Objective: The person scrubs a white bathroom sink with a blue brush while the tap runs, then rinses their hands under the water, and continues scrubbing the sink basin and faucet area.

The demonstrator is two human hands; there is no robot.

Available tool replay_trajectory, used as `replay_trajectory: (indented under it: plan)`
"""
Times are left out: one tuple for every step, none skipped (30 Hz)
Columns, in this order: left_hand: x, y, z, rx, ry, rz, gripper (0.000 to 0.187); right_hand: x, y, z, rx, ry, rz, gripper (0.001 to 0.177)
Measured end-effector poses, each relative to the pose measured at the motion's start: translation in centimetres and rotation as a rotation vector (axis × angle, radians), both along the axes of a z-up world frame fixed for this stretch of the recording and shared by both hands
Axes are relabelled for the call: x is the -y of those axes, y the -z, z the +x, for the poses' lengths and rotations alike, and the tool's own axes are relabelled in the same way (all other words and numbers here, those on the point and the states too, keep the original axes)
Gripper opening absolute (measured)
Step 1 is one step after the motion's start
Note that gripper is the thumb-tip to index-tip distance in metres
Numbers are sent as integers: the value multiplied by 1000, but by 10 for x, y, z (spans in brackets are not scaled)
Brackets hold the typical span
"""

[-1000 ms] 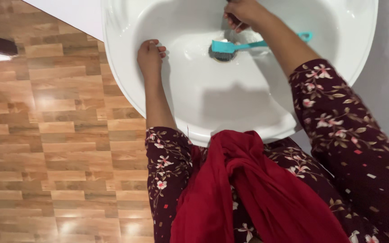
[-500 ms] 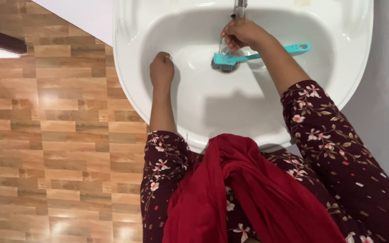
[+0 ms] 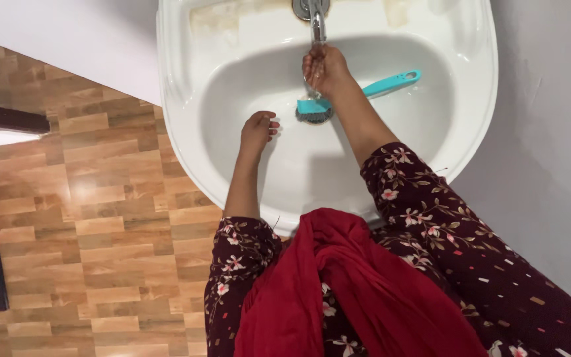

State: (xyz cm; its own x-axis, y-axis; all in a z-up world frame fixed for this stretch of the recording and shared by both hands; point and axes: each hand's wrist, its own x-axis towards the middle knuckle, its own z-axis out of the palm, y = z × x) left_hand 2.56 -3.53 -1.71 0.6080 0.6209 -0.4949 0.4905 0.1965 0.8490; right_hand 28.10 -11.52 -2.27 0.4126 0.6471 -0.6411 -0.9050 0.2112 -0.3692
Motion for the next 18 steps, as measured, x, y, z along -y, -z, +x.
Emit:
replay_trajectory:
  plan:
    - [-2, -4, 3, 58, -11, -46, 33, 1, -3, -1, -8, 45, 6, 22]
    - [-2, -7, 1, 116, -23, -94, 33, 4, -3, -3, -17, 89, 11, 22]
    - [1, -9, -4, 133, -13, -144, 35, 8, -1, -6, -30, 81, 38, 22]
    - [3, -12, 1, 159, 3, -189, 36, 13, 1, -2, -34, 78, 70, 23]
    - [6, -14, 6, 185, 20, -234, 38, 19, 4, 3, -37, 75, 102, 24]
    - [8, -15, 13, 176, 40, -231, 38, 25, 6, 13, -57, 85, 160, 23]
    - [10, -16, 20, 167, 60, -228, 38, 31, 6, 23, -77, 94, 219, 22]
    - [16, -14, 24, 154, 75, -231, 38, 35, 3, 31, -102, 99, 271, 22]
    - [18, -11, 34, 176, 82, -229, 37, 34, -8, 44, -38, 120, 261, 20]
    - [17, -9, 46, 194, 87, -226, 36, 32, -24, 55, 22, 140, 252, 19]
    - [17, -6, 57, 212, 91, -223, 35, 33, -39, 62, 81, 159, 244, 18]
    - [17, -4, 69, 232, 109, -217, 36, 32, -56, 67, 150, 116, 159, 21]
    - [18, -4, 82, 252, 128, -211, 36, 29, -76, 71, 217, 75, 74, 27]
    - [19, -5, 98, 276, 156, -204, 37, 26, -93, 75, 291, 42, -11, 34]
    - [21, -5, 111, 310, 143, -238, 36, 26, -101, 73, 317, 2, -58, 32]
    - [27, -5, 124, 347, 132, -277, 35, 30, -105, 72, 346, -37, -111, 30]
    - [29, -5, 137, 384, 121, -317, 34, 34, -103, 77, 374, -75, -164, 27]
    - [30, -3, 141, 348, 97, -292, 30, 39, -86, 73, 424, 4, -166, 17]
